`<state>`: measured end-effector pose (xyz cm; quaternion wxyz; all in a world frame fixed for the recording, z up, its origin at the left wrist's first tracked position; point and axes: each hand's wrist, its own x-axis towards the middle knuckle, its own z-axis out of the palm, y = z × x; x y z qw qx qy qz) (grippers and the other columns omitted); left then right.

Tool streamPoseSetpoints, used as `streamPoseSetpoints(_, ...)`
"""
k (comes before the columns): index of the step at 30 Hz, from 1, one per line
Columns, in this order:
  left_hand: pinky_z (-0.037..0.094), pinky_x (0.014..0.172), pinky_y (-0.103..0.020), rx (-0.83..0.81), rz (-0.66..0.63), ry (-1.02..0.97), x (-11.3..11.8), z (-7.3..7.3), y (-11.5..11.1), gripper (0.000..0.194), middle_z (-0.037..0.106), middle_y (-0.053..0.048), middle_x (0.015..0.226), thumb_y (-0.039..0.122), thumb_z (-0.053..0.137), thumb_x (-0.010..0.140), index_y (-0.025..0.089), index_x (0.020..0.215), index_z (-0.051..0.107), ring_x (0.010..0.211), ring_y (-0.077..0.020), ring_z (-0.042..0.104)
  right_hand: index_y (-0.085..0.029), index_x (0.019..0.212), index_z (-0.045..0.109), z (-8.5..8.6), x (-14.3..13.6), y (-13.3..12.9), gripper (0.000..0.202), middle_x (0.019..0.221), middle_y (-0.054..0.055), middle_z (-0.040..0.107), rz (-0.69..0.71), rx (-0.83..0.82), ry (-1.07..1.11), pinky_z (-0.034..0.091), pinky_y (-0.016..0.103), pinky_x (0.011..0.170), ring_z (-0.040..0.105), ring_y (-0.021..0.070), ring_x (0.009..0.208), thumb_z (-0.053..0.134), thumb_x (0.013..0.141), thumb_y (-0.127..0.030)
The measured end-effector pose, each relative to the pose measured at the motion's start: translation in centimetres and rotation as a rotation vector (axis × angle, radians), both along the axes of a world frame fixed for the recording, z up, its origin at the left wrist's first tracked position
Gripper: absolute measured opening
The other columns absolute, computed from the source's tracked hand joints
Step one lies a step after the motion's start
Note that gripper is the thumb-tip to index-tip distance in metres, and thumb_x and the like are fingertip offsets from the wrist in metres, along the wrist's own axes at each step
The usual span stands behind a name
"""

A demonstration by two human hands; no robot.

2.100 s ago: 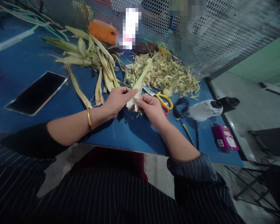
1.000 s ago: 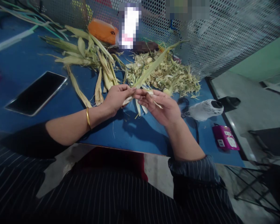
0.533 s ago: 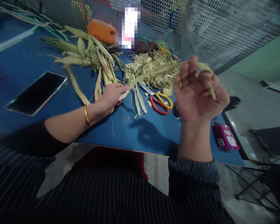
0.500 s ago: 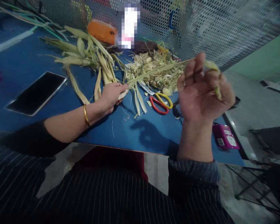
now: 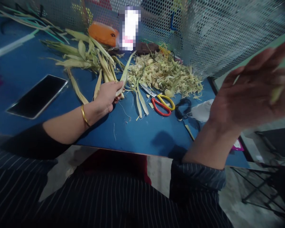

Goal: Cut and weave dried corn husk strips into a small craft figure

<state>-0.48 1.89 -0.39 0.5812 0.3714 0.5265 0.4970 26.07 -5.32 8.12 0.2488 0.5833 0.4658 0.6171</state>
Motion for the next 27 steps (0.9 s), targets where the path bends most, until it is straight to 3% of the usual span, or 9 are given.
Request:
streamPoseSetpoints(2, 0.017, 0.036, -0.023, 0.060, -0.019, 0.009, 0.1, -0.1, -0.1, 0.028, 0.044, 0.002, 0.049, 0.031, 0.067, 0.082, 0.018, 0.062, 0.054, 0.038, -0.0057, 0.035, -0.018, 0.070, 0.063, -1.1, -0.3, 0.9, 0.043, 0.097, 0.009, 0.074, 0.347, 0.000, 0.507, 0.054, 0.018, 0.060, 0.073, 0.0134, 0.097, 0.028, 0.093, -0.005)
streamPoseSetpoints(4, 0.018, 0.037, -0.023, 0.091, -0.047, 0.009, 0.2, -0.3, -0.2, 0.027, 0.046, 0.002, 0.050, 0.033, 0.068, 0.082, 0.017, 0.063, 0.056, 0.039, -0.0059, 0.037, -0.016, 0.079, 0.064, -2.7, -1.2, 1.8, 0.029, 0.070, 0.005, 0.071, 0.803, -0.019, 1.471, 0.056, 0.022, 0.054, 0.071, 0.0116, 0.063, 0.040, 0.094, -0.011)
streamPoseSetpoints(5, 0.018, 0.037, -0.023, 0.090, -0.056, 0.009, 0.2, -0.3, -0.2, 0.026, 0.046, 0.001, 0.051, 0.033, 0.069, 0.082, 0.017, 0.064, 0.057, 0.039, -0.0059, 0.037, -0.017, 0.078, 0.065, -3.5, -1.9, 2.1, 0.021, 0.064, 0.002, 0.069, 0.866, -0.159, 1.819, 0.055, 0.023, 0.053, 0.068, 0.0113, 0.056, 0.049, 0.092, -0.014)
streamPoseSetpoints(7, 0.019, 0.038, -0.022, 0.079, -0.069, 0.005, 0.3, -0.4, -0.2, 0.025, 0.047, 0.001, 0.052, 0.033, 0.068, 0.083, 0.017, 0.065, 0.059, 0.040, -0.0058, 0.038, -0.017, 0.067, 0.062, -5.1, -3.2, 2.5, 0.019, 0.055, 0.000, 0.065, 0.745, -0.426, 2.228, 0.050, 0.022, 0.047, 0.061, 0.0102, 0.046, 0.061, 0.086, -0.019)
streamPoseSetpoints(11, 0.019, 0.038, -0.022, 0.085, -0.075, -0.007, 0.3, -0.3, -0.3, 0.025, 0.047, 0.001, 0.054, 0.033, 0.068, 0.084, 0.017, 0.067, 0.059, 0.040, -0.0053, 0.037, -0.017, 0.064, 0.058, -7.4, -4.7, 3.1, 0.021, 0.051, -0.002, 0.061, 0.453, -0.579, 2.357, 0.039, 0.019, 0.040, 0.054, 0.0073, 0.039, 0.061, 0.084, -0.024)
streamPoseSetpoints(15, 0.019, 0.038, -0.021, 0.083, -0.079, -0.003, 0.3, -0.1, -0.5, 0.025, 0.047, 0.002, 0.054, 0.034, 0.068, 0.083, 0.017, 0.067, 0.058, 0.040, -0.0054, 0.036, -0.016, 0.067, 0.062, -7.9, -5.0, 3.4, 0.017, 0.049, -0.003, 0.056, 0.409, -0.566, 2.393, 0.037, 0.018, 0.039, 0.048, 0.0057, 0.037, 0.059, 0.082, -0.024)
streamPoseSetpoints(21, 0.020, 0.038, -0.021, 0.064, -0.104, 0.011, 0.6, 0.2, -1.0, 0.024, 0.050, 0.001, 0.056, 0.033, 0.068, 0.083, 0.017, 0.067, 0.060, 0.042, -0.0055, 0.039, -0.014, 0.070, 0.065, -7.1, -4.7, 3.4, 0.017, 0.043, -0.007, 0.039, 0.454, -0.675, 2.690, 0.027, 0.019, 0.037, 0.035, 0.0043, 0.037, 0.062, 0.080, -0.026)
streamPoseSetpoints(23, 0.021, 0.039, -0.021, 0.075, -0.113, 0.020, 0.7, 0.0, -1.1, 0.024, 0.051, 0.001, 0.057, 0.035, 0.069, 0.081, 0.017, 0.067, 0.061, 0.043, -0.0059, 0.039, -0.014, 0.070, 0.065, -7.2, -3.8, 4.0, 0.017, 0.045, -0.008, 0.037, 0.558, -0.509, 2.756, 0.025, 0.019, 0.038, 0.032, 0.0038, 0.038, 0.065, 0.079, -0.028)
streamPoseSetpoints(27, 0.029, 0.042, -0.022, 0.122, -0.116, 0.015, 0.9, -0.5, -1.3, 0.022, 0.055, 0.000, 0.058, 0.036, 0.072, 0.078, 0.017, 0.069, 0.066, 0.047, -0.0074, 0.042, -0.019, 0.087, 0.062, -8.0, -1.5, 5.8, 0.024, 0.074, 0.001, 0.059, 0.703, 0.246, 2.706, 0.038, 0.020, 0.044, 0.049, 0.0061, 0.047, 0.059, 0.085, -0.043)
